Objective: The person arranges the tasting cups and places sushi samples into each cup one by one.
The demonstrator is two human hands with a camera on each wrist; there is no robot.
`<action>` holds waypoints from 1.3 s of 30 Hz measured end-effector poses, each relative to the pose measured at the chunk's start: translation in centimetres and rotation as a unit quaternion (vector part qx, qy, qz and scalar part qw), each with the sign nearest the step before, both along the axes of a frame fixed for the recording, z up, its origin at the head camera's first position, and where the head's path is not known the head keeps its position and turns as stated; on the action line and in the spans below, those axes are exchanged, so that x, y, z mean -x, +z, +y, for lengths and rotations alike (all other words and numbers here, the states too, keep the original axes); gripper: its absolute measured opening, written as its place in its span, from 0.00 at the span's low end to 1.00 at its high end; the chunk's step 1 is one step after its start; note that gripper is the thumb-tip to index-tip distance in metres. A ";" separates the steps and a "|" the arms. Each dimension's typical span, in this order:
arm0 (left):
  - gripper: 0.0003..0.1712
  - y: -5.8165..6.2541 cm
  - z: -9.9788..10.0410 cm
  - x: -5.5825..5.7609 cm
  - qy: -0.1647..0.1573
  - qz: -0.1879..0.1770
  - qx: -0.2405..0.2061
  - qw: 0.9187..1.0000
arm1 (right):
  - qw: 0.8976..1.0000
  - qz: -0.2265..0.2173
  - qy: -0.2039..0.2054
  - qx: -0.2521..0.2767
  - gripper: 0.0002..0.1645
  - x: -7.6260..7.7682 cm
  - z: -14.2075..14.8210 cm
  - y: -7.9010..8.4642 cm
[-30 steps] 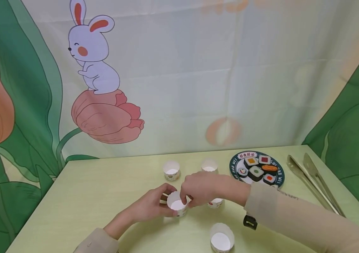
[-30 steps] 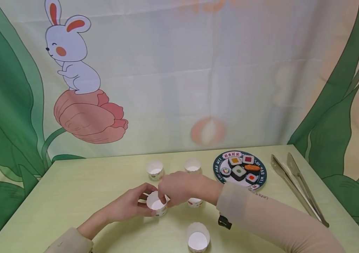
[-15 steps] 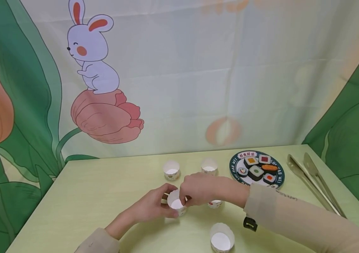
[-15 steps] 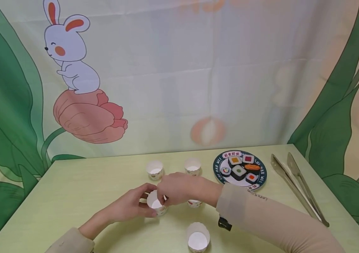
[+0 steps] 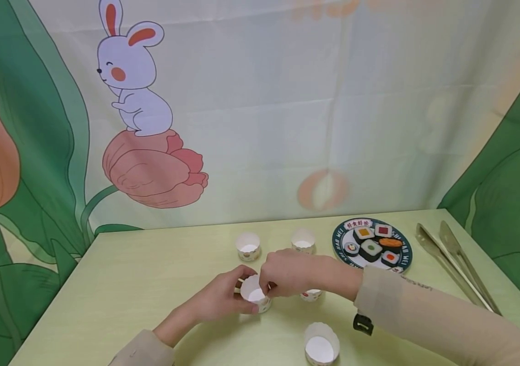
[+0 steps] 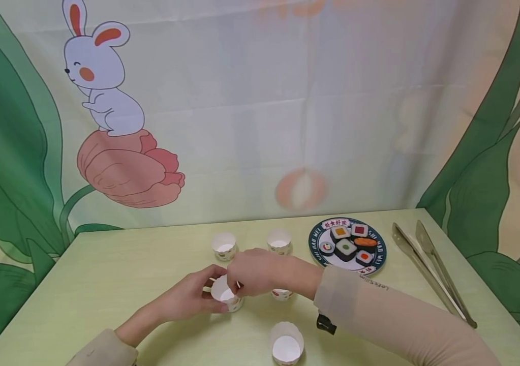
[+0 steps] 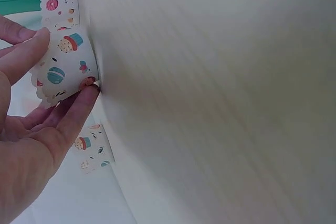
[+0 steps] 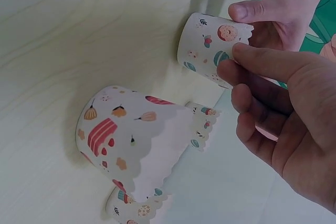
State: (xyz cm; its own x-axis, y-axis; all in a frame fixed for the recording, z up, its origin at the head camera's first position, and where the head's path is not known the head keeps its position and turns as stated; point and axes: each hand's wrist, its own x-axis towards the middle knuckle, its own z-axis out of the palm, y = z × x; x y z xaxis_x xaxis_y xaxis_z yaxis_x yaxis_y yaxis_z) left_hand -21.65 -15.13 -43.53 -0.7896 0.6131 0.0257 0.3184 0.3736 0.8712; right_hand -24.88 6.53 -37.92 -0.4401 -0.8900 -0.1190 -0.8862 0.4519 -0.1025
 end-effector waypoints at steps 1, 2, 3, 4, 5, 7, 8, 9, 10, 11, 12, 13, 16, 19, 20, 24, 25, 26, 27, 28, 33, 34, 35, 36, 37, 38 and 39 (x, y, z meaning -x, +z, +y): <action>0.29 0.0 0.0 0.0 0.001 0.000 0.002 1.000 | 1.000 0.000 0.000 0.002 0.07 0.0 0.0 0.0; 0.29 0.0 0.1 0.0 0.001 0.000 0.003 1.000 | 1.000 -0.002 -0.001 0.005 0.08 0.0 0.0 0.0; 0.29 0.0 0.1 0.0 0.001 0.001 0.004 1.000 | 1.000 -0.005 -0.002 0.008 0.09 0.0 0.0 0.0; 0.29 -0.1 0.1 0.0 0.000 0.002 0.004 1.000 | 1.000 -0.006 -0.003 0.011 0.09 0.0 0.1 0.0; 0.29 -0.1 0.1 0.1 0.000 0.003 0.004 1.000 | 1.000 -0.008 -0.005 0.013 0.10 0.0 0.1 0.0; 0.28 0.0 0.1 0.1 -0.001 0.006 0.005 1.000 | 1.000 -0.011 -0.007 0.019 0.10 0.0 0.1 -0.2; 0.28 0.0 0.1 0.1 0.000 0.009 0.007 1.000 | 1.000 -0.012 -0.008 0.021 0.11 0.0 0.1 -0.3; 0.28 0.0 0.1 0.1 0.000 0.012 0.009 1.000 | 1.000 -0.012 -0.008 0.024 0.11 0.1 0.1 -0.3; 0.28 0.0 0.1 0.1 0.001 0.016 0.012 1.000 | 1.000 -0.013 -0.009 0.026 0.12 0.1 0.1 -0.4; 0.28 0.0 0.1 0.1 0.002 0.021 0.016 1.000 | 1.000 -0.012 -0.009 0.028 0.13 0.1 0.1 -0.5; 0.28 0.0 0.1 0.0 0.004 0.025 0.020 0.999 | 0.999 -0.010 -0.009 0.030 0.13 0.1 0.1 -0.5; 0.28 0.0 0.1 0.0 0.005 0.030 0.023 0.999 | 0.999 -0.010 -0.009 0.031 0.14 0.1 0.1 -0.5; 0.27 0.1 0.1 0.0 0.008 0.044 0.034 0.998 | 0.999 -0.010 -0.008 0.035 0.15 0.1 0.1 -0.5; 0.27 0.2 0.1 -0.1 0.010 0.049 0.043 0.998 | 0.999 -0.013 -0.008 0.038 0.15 0.1 0.0 -0.5; 0.27 0.2 0.0 -0.1 0.009 0.049 0.044 0.998 | 0.999 -0.012 -0.009 0.039 0.15 0.1 0.0 -0.6; 0.28 0.2 0.0 -0.2 0.009 0.041 0.047 0.998 | 0.999 -0.015 -0.017 0.048 0.15 0.1 -0.1 -0.6; 0.28 0.3 0.0 -0.2 0.009 0.040 0.048 0.998 | 0.998 -0.016 -0.019 0.050 0.16 0.1 -0.1 -0.6; 0.28 0.3 0.0 -0.2 0.009 0.038 0.048 0.998 | 0.998 -0.017 -0.021 0.052 0.16 0.1 -0.1 -0.6; 0.28 0.3 0.0 -0.2 0.009 0.036 0.047 0.998 | 0.998 -0.020 -0.021 0.055 0.16 0.1 0.0 -0.6; 0.28 0.3 0.0 -0.2 0.010 0.035 0.047 0.998 | 0.998 -0.020 -0.021 0.057 0.16 0.1 0.0 -0.6; 0.29 0.4 -0.1 -0.3 0.020 0.031 0.049 0.998 | 0.997 -0.022 -0.023 0.070 0.12 0.0 0.1 -0.4; 0.29 0.4 -0.2 -0.3 0.022 0.031 0.049 0.998 | 0.997 -0.021 -0.024 0.072 0.11 0.1 0.1 -0.3; 0.29 0.3 -0.2 -0.3 0.024 0.031 0.048 0.998 | 0.997 -0.019 -0.024 0.074 0.11 0.1 0.1 -0.3; 0.29 0.3 -0.2 -0.3 0.024 0.028 0.046 0.998 | 0.997 -0.017 -0.023 0.076 0.10 0.1 0.1 -0.3; 0.29 0.3 -0.2 -0.3 0.025 0.027 0.044 0.998 | 0.997 -0.014 -0.023 0.076 0.10 0.2 0.1 -0.3; 0.30 0.3 -0.2 -0.3 0.026 0.027 0.044 0.998 | 0.997 -0.013 -0.021 0.077 0.09 0.2 0.2 -0.3; 0.30 0.2 -0.2 -0.2 0.028 0.028 0.044 0.998 | 0.997 -0.012 -0.020 0.079 0.09 0.2 0.2 -0.3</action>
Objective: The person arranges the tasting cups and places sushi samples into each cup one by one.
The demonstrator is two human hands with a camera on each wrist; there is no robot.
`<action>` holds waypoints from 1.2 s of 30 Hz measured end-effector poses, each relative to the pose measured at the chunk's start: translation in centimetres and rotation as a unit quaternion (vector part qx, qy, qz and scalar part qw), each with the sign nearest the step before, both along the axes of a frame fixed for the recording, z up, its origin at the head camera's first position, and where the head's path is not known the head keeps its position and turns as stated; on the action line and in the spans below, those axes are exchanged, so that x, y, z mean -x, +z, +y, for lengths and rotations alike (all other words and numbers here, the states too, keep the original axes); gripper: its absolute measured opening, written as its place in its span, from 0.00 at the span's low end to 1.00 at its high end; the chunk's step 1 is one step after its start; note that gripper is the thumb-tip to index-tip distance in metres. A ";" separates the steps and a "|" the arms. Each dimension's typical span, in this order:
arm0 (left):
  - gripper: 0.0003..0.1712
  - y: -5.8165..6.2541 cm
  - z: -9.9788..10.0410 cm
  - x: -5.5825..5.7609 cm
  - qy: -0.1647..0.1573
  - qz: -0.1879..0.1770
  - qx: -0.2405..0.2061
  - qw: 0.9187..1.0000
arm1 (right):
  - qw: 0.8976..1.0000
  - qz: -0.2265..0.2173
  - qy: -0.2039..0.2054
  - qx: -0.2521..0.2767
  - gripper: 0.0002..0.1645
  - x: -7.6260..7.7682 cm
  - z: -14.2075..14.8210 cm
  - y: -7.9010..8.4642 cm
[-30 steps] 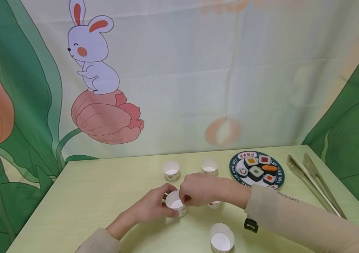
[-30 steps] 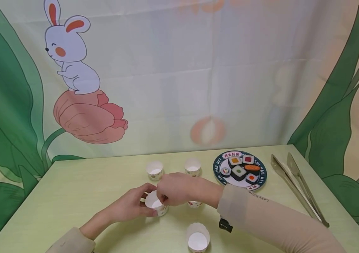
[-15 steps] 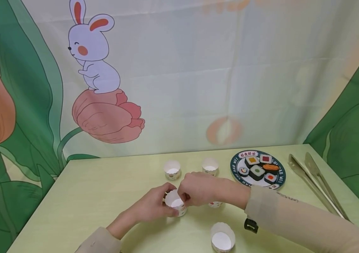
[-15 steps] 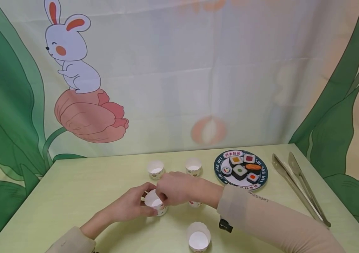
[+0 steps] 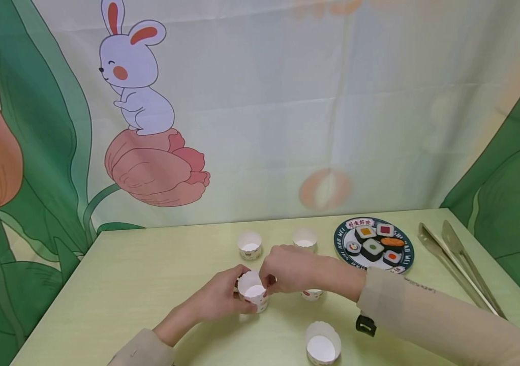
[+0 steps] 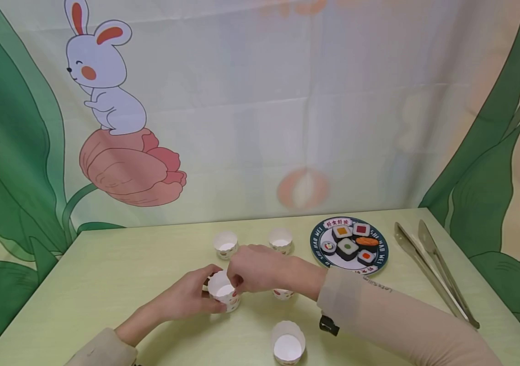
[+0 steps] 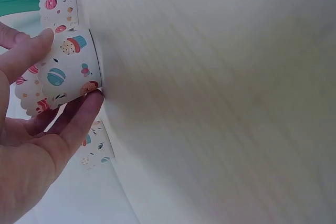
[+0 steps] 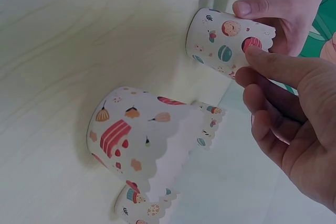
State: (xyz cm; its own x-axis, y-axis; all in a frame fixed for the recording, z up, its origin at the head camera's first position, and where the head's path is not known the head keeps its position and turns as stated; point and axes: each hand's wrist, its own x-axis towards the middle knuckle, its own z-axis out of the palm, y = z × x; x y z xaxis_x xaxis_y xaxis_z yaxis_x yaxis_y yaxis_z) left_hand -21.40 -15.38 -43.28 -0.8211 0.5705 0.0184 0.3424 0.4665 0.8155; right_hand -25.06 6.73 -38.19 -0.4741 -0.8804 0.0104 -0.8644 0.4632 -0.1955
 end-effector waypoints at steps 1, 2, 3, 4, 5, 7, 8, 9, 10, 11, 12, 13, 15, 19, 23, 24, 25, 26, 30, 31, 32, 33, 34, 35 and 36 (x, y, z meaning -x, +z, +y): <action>0.30 0.0 0.0 0.0 0.002 0.002 0.001 1.000 | 1.000 0.000 0.001 0.001 0.08 0.0 0.0 0.0; 0.30 0.0 0.0 0.0 0.003 0.002 0.001 1.000 | 1.000 0.001 0.001 0.002 0.08 0.0 0.1 0.0; 0.31 -0.1 -0.1 0.0 0.004 0.002 0.000 1.000 | 1.000 0.000 0.001 0.002 0.07 0.0 0.1 0.1; 0.31 -0.1 -0.1 0.0 0.006 0.003 0.001 1.000 | 1.000 0.000 0.001 0.002 0.07 0.0 0.2 0.1; 0.32 -0.1 -0.1 0.1 0.008 0.002 -0.001 1.000 | 1.000 0.000 0.001 0.003 0.06 0.1 0.2 0.1; 0.32 -0.2 -0.2 0.1 0.011 -0.002 -0.006 1.000 | 1.000 0.000 0.002 0.004 0.06 0.1 0.3 0.2; 0.33 -0.2 -0.2 0.1 0.013 -0.003 -0.007 1.000 | 1.000 0.000 0.002 0.006 0.06 0.1 0.4 0.3; 0.32 -0.2 -0.2 0.1 0.015 -0.004 -0.007 1.000 | 1.000 0.001 0.003 0.007 0.06 0.2 0.5 0.3; 0.32 -0.2 -0.3 0.2 0.017 -0.005 -0.006 1.000 | 1.000 0.002 0.003 0.009 0.05 0.2 0.5 0.3; 0.32 -0.2 -0.3 0.2 0.018 -0.006 -0.005 1.000 | 1.000 0.001 0.004 0.011 0.05 0.3 0.6 0.3; 0.32 -0.3 -0.3 0.2 0.020 -0.005 -0.003 1.000 | 1.000 0.001 0.003 0.013 0.05 0.3 0.6 0.4; 0.32 -0.3 -0.4 0.2 0.021 -0.004 -0.001 1.000 | 1.000 0.001 0.002 0.016 0.04 0.3 0.7 0.4; 0.32 -0.3 -0.4 0.2 0.021 -0.003 0.000 1.000 | 1.000 -0.001 0.003 0.020 0.03 0.4 0.9 0.5; 0.33 -0.3 -0.5 0.2 0.019 0.001 0.002 1.000 | 1.000 0.003 0.006 0.027 0.02 0.5 1.1 0.8; 0.32 -0.3 -0.7 0.0 0.017 0.001 0.001 1.000 | 0.999 0.010 0.007 0.035 0.03 0.6 1.4 1.1; 0.32 -0.3 -0.7 0.0 0.016 0.001 0.000 1.000 | 0.999 0.008 0.006 0.037 0.03 0.6 1.5 1.2; 0.31 -0.3 -0.7 0.0 0.016 0.002 0.000 1.000 | 0.999 0.005 0.005 0.040 0.03 0.6 1.6 1.3; 0.31 -0.3 -0.8 -0.1 0.015 0.003 0.000 1.000 | 0.999 0.003 0.003 0.042 0.03 0.6 1.7 1.3; 0.30 -0.3 -0.9 -0.2 0.014 0.010 0.000 1.000 | 0.999 0.000 -0.004 0.055 0.03 0.8 1.9 1.5; 0.30 -0.3 -1.0 -0.2 0.014 0.012 0.000 1.000 | 0.998 0.003 -0.004 0.058 0.03 0.8 2.0 1.6; 0.29 -0.3 -1.0 -0.2 0.014 0.011 -0.001 1.000 | 0.998 0.006 -0.004 0.061 0.03 0.8 2.0 1.7; 0.29 -0.3 -1.0 -0.2 0.015 0.010 -0.001 1.000 | 0.998 0.009 -0.004 0.063 0.03 0.9 2.0 1.8; 0.29 -0.3 -1.1 -0.3 0.015 0.009 -0.002 1.000 | 0.998 0.015 -0.004 0.065 0.03 0.9 2.1 1.8; 0.29 -0.2 -1.1 -0.3 0.016 0.008 -0.002 1.000 | 0.998 0.018 -0.006 0.067 0.03 0.9 2.1 1.9; 0.29 -0.2 -1.2 -0.4 0.017 0.006 -0.003 1.000 | 0.997 0.021 -0.010 0.068 0.03 0.9 2.1 2.0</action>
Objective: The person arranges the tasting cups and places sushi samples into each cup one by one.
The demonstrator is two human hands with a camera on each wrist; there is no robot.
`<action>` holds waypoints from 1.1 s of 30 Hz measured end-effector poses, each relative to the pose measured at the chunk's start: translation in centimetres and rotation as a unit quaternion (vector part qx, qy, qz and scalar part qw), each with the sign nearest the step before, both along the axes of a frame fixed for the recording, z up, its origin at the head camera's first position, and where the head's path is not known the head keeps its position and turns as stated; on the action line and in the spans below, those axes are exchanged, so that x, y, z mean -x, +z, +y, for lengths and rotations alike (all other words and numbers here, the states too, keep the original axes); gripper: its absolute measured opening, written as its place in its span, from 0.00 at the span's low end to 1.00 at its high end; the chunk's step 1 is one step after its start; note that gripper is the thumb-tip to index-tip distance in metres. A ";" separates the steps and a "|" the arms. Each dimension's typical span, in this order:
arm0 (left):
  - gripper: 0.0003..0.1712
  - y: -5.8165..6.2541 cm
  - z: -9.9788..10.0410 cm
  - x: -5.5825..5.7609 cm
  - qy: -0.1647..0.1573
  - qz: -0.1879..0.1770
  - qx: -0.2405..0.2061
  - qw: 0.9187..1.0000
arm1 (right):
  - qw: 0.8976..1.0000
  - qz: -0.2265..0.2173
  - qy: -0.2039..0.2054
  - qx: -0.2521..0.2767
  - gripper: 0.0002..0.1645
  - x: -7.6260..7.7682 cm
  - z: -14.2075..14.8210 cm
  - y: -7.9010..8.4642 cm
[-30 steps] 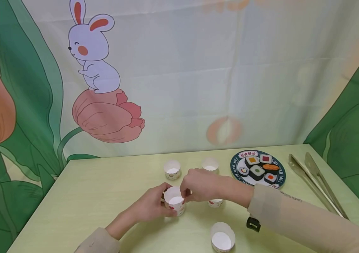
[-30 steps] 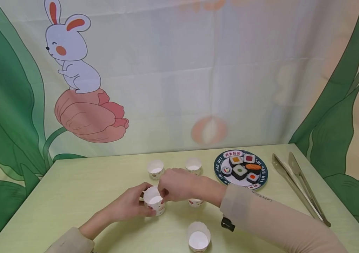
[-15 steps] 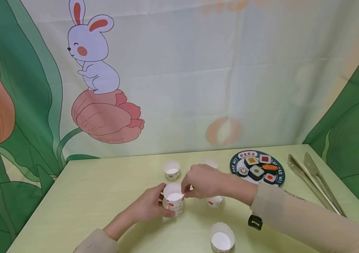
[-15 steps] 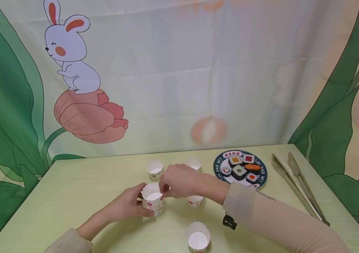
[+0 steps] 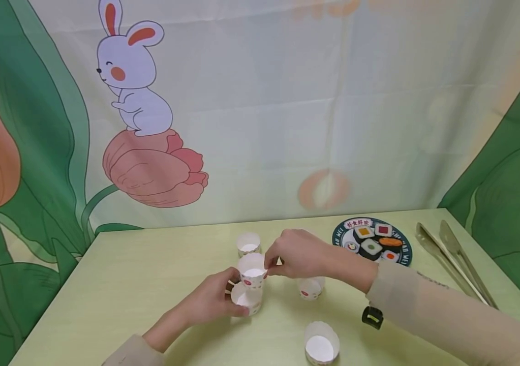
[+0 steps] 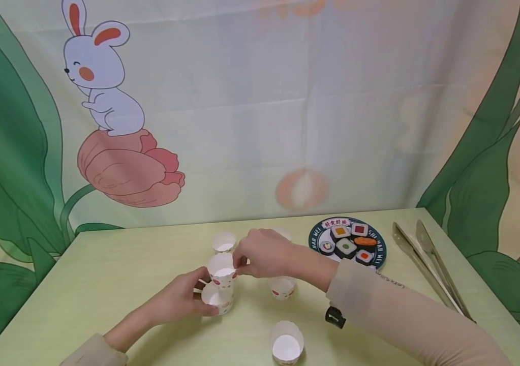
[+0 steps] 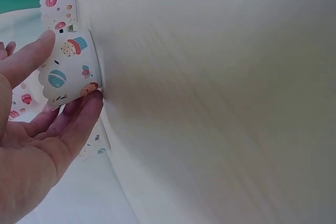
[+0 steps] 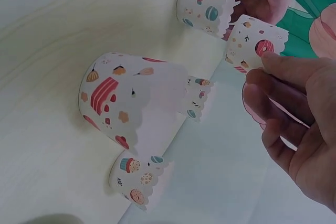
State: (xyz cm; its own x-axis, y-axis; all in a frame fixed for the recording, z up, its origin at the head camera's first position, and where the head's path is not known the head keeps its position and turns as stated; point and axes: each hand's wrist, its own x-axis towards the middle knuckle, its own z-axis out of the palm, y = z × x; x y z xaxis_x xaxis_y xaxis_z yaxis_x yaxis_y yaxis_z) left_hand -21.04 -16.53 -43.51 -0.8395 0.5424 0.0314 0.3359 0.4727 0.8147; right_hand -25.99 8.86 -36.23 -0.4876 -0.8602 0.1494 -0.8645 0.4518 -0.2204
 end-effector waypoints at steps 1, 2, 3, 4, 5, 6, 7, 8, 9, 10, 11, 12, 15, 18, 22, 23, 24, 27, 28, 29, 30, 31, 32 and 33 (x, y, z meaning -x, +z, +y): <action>0.30 0.0 -0.1 0.0 -0.001 -0.001 -0.004 1.000 | 1.000 0.003 -0.005 -0.001 0.03 0.0 0.0 0.1; 0.30 0.1 -0.1 -0.1 -0.001 -0.004 -0.007 1.000 | 1.000 0.006 -0.011 -0.001 0.03 0.1 0.0 0.1; 0.30 0.0 -0.2 -0.2 -0.002 -0.006 -0.012 1.000 | 1.000 0.009 -0.017 -0.001 0.03 0.1 0.1 0.1; 0.30 0.1 -0.3 -0.3 -0.003 -0.009 -0.016 1.000 | 1.000 0.012 -0.023 -0.001 0.02 0.1 0.0 0.1; 0.30 0.1 -0.3 -0.4 -0.003 -0.012 -0.018 1.000 | 0.999 0.015 -0.029 -0.001 0.03 0.1 0.0 0.1; 0.30 0.1 -0.4 -0.5 -0.005 -0.013 -0.021 1.000 | 0.999 0.017 -0.034 -0.002 0.03 0.1 0.0 0.0; 0.30 0.1 -0.5 -0.6 -0.006 -0.014 -0.022 1.000 | 0.999 0.019 -0.040 -0.003 0.03 0.1 -0.1 -0.1; 0.30 0.1 -0.5 -0.7 -0.005 -0.015 -0.020 1.000 | 0.999 0.021 -0.044 -0.004 0.03 0.1 -0.1 -0.1; 0.30 0.1 -0.5 -0.7 -0.004 -0.014 -0.017 1.000 | 0.999 0.022 -0.049 -0.005 0.03 0.1 -0.1 -0.2; 0.30 0.1 -0.5 -0.8 -0.003 -0.012 -0.012 1.000 | 0.998 0.022 -0.053 -0.007 0.03 0.2 -0.2 -0.3; 0.30 0.1 -0.5 -0.9 -0.004 -0.009 -0.008 1.000 | 0.998 0.021 -0.056 -0.008 0.03 0.2 -0.2 -0.4; 0.30 0.1 -0.6 -1.0 -0.005 -0.007 -0.006 1.000 | 0.998 0.019 -0.059 -0.008 0.02 0.2 -0.2 -0.5; 0.31 0.1 -0.6 -1.4 -0.008 -0.004 0.002 1.000 | 0.998 0.016 -0.067 -0.013 0.02 0.4 -0.4 -0.8; 0.31 0.1 -0.7 -1.8 -0.012 -0.005 0.004 1.000 | 0.997 0.013 -0.073 -0.023 0.02 0.5 -0.7 -1.2; 0.31 0.1 -0.7 -2.4 -0.018 -0.014 0.004 1.000 | 0.996 0.011 -0.079 -0.041 0.03 0.5 -1.2 -1.7; 0.31 0.1 -0.7 -2.6 -0.020 -0.015 0.004 1.000 | 0.996 0.010 -0.079 -0.046 0.03 0.5 -1.3 -1.8; 0.31 0.2 -0.8 -2.7 -0.022 -0.016 0.006 1.000 | 0.996 0.009 -0.079 -0.050 0.04 0.5 -1.4 -1.9; 0.31 0.3 -0.8 -3.2 -0.029 -0.014 0.016 0.999 | 0.995 0.006 -0.075 -0.058 0.06 0.3 -1.7 -2.1; 0.32 0.4 -0.8 -3.3 -0.031 -0.013 0.021 0.999 | 0.995 0.006 -0.074 -0.061 0.06 0.3 -1.8 -2.1; 0.32 0.5 -0.8 -3.5 -0.033 -0.013 0.025 0.999 | 0.995 0.006 -0.072 -0.063 0.07 0.3 -1.9 -2.2; 0.32 0.6 -0.9 -3.6 -0.037 -0.012 0.028 0.999 | 0.995 0.006 -0.070 -0.065 0.07 0.3 -2.0 -2.2; 0.32 0.7 -0.9 -3.7 -0.040 -0.013 0.031 0.999 | 0.995 0.006 -0.069 -0.067 0.07 0.3 -2.1 -2.3; 0.32 0.8 -0.9 -3.9 -0.044 -0.013 0.033 0.998 | 0.995 0.008 -0.068 -0.069 0.08 0.3 -2.3 -2.4; 0.32 0.8 -1.0 -4.0 -0.047 -0.015 0.035 0.998 | 0.995 0.008 -0.067 -0.073 0.08 0.3 -2.4 -2.4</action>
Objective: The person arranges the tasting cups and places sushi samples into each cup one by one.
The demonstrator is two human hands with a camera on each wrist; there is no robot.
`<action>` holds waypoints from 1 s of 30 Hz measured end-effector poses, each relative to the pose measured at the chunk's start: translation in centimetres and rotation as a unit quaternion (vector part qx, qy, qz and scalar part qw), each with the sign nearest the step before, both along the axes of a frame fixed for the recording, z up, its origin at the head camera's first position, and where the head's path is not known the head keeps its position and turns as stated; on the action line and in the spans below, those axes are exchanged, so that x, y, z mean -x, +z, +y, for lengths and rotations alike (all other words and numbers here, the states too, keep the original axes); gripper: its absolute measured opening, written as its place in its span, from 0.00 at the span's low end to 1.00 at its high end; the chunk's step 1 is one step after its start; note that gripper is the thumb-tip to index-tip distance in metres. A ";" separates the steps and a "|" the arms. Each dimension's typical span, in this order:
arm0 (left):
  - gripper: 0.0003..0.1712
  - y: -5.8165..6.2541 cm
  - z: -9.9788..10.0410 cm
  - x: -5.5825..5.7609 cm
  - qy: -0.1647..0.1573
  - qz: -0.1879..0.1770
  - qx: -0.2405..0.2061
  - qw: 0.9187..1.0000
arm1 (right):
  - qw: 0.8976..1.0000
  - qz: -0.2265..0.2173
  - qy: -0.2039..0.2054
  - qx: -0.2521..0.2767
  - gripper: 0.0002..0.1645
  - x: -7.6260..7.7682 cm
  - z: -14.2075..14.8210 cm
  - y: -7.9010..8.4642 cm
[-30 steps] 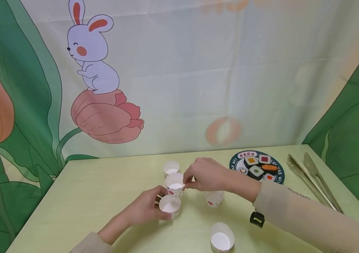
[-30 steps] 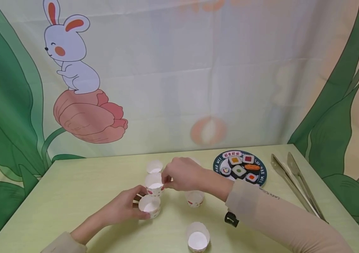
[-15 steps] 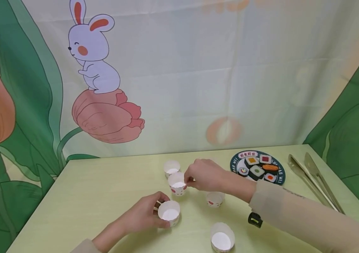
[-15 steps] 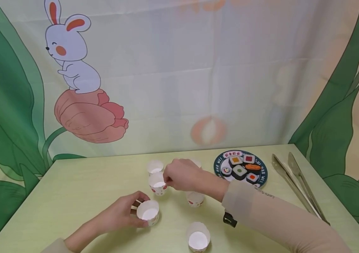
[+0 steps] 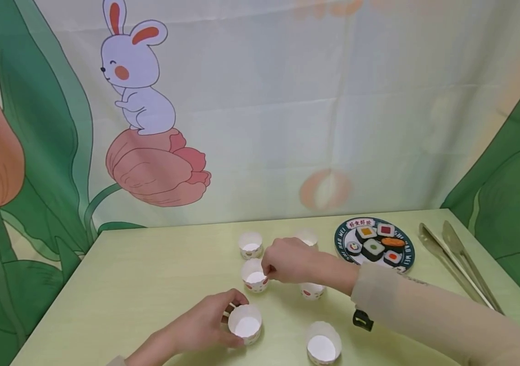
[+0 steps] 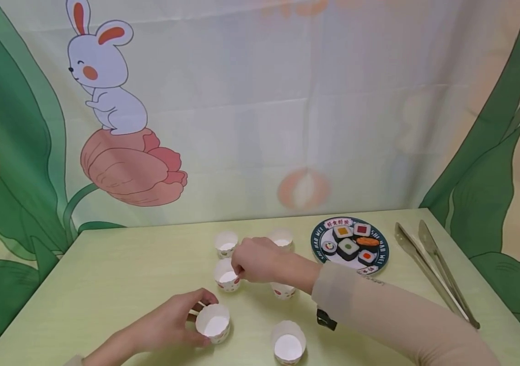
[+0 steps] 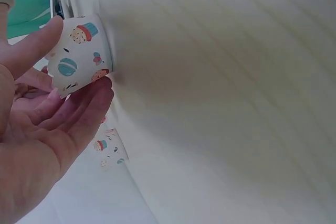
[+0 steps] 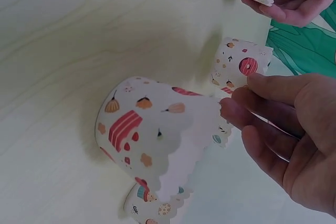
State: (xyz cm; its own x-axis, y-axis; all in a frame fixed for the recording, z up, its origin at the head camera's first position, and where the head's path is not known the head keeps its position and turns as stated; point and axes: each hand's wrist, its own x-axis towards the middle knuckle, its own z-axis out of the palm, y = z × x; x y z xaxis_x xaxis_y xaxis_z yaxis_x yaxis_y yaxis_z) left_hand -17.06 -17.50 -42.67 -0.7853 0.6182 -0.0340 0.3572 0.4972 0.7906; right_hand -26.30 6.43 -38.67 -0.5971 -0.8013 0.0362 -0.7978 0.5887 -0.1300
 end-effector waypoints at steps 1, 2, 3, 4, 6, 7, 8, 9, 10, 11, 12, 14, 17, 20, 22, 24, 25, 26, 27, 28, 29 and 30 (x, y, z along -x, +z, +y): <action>0.32 0.1 0.0 -0.1 -0.002 -0.002 0.002 1.000 | 1.000 0.000 0.002 -0.002 0.08 0.0 -0.1 -0.1; 0.33 0.1 -0.1 -0.2 -0.006 -0.004 0.003 1.000 | 1.000 0.000 0.004 -0.004 0.08 0.0 -0.3 -0.1; 0.33 0.2 -0.1 -0.3 -0.008 -0.005 0.003 1.000 | 1.000 -0.001 0.007 -0.006 0.08 0.1 -0.4 -0.2; 0.33 0.2 -0.1 -0.4 -0.009 -0.009 0.004 1.000 | 1.000 -0.001 0.009 -0.009 0.08 0.1 -0.5 -0.2; 0.32 0.2 -0.3 -0.5 -0.014 -0.010 0.003 1.000 | 1.000 -0.003 0.012 -0.013 0.07 0.1 -0.8 -0.2; 0.32 0.3 -0.3 -0.5 -0.016 -0.009 0.004 1.000 | 1.000 -0.005 0.013 -0.015 0.07 0.0 -0.9 -0.2; 0.32 0.3 -0.4 -0.6 -0.019 -0.007 0.005 1.000 | 1.000 -0.006 0.012 -0.019 0.07 0.0 -1.0 -0.3; 0.32 0.3 -0.5 -0.6 -0.022 -0.005 0.006 1.000 | 1.000 -0.008 0.010 -0.022 0.07 0.0 -1.1 -0.2; 0.32 0.4 -0.6 -0.6 -0.025 -0.002 0.007 1.000 | 1.000 -0.009 0.009 -0.025 0.07 0.0 -1.2 -0.3; 0.32 0.4 -0.6 -0.6 -0.028 0.000 0.009 1.000 | 1.000 -0.011 0.008 -0.026 0.07 0.0 -1.3 -0.3; 0.32 0.5 -0.7 -0.6 -0.031 0.003 0.011 0.999 | 1.000 -0.013 0.008 -0.027 0.07 -0.1 -1.4 -0.3; 0.32 0.5 -0.9 -0.7 -0.035 0.007 0.012 0.999 | 0.999 -0.014 0.009 -0.029 0.07 -0.1 -1.5 -0.4; 0.33 0.6 -1.2 -0.7 -0.038 0.013 0.013 0.999 | 0.999 -0.017 0.013 -0.027 0.07 -0.1 -1.7 -0.6; 0.33 0.6 -1.5 -0.8 -0.039 0.019 0.012 0.999 | 0.999 -0.019 0.013 -0.028 0.07 0.0 -1.8 -0.7; 0.34 0.6 -1.7 -0.9 -0.040 0.021 0.012 0.999 | 0.999 -0.020 0.014 -0.029 0.06 0.1 -1.9 -0.8; 0.34 0.6 -1.8 -0.9 -0.040 0.019 0.012 0.999 | 0.999 -0.021 0.016 -0.029 0.06 0.1 -2.0 -0.8; 0.34 0.6 -1.8 -1.0 -0.041 0.019 0.012 0.999 | 0.999 -0.021 0.018 -0.028 0.05 0.1 -2.0 -0.8; 0.34 0.6 -1.9 -1.0 -0.041 0.018 0.013 0.999 | 0.999 -0.023 0.020 -0.027 0.05 0.1 -2.1 -0.8; 0.34 0.6 -1.9 -1.0 -0.041 0.019 0.014 0.999 | 0.999 -0.022 0.022 -0.026 0.05 0.1 -2.2 -0.8; 0.34 0.6 -1.9 -1.0 -0.042 0.019 0.015 0.999 | 0.999 -0.022 0.024 -0.026 0.05 0.1 -2.2 -0.8; 0.34 0.6 -1.9 -1.1 -0.043 0.019 0.017 0.999 | 0.999 -0.020 0.025 -0.027 0.05 0.1 -2.3 -0.8; 0.34 0.5 -1.9 -1.1 -0.044 0.018 0.018 0.999 | 0.999 -0.019 0.026 -0.027 0.05 0.1 -2.3 -0.8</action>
